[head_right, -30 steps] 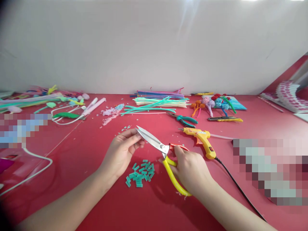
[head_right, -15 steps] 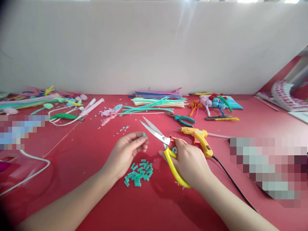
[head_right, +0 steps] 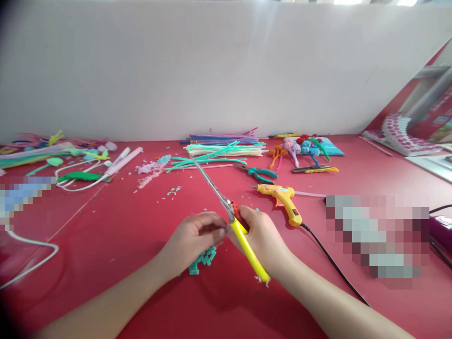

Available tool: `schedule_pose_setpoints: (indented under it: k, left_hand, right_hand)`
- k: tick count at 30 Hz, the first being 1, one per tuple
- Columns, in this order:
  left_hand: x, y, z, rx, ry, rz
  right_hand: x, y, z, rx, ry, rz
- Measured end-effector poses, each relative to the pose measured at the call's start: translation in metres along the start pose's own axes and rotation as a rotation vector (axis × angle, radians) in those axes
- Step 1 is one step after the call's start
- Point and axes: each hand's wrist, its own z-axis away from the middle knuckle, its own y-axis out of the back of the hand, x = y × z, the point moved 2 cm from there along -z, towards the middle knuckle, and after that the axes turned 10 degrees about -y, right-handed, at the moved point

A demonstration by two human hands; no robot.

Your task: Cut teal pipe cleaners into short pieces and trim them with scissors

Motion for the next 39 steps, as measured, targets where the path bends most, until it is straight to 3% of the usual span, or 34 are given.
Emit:
schedule_pose_setpoints:
  k: [12,15,19,22,28,39]
  left_hand:
    - [-0.001,-0.002,-0.001,0.034,0.059,0.071]
    - [-0.001,0.006,-0.003,0.119,0.043,0.134]
    - [-0.002,0.022,-0.006,0.354,-0.024,0.292]
    - [-0.001,0.03,-0.006,0.446,-0.062,0.411]
    - [0.002,0.035,-0.004,0.548,-0.108,0.474]
    - [0.001,0.036,-0.002,0.581,-0.107,0.488]
  right_hand:
    - [-0.002,-0.001,0.0,0.012,0.017,0.075]
    - [-0.003,0.006,0.001,0.076,0.039,0.201]
    - [-0.001,0.015,0.003,0.228,0.065,0.499]
    - [0.004,0.012,0.003,0.208,0.095,0.625]
    - [0.01,0.002,0.004,0.183,0.114,0.708]
    - [0.009,-0.001,0.004,0.21,0.13,0.771]
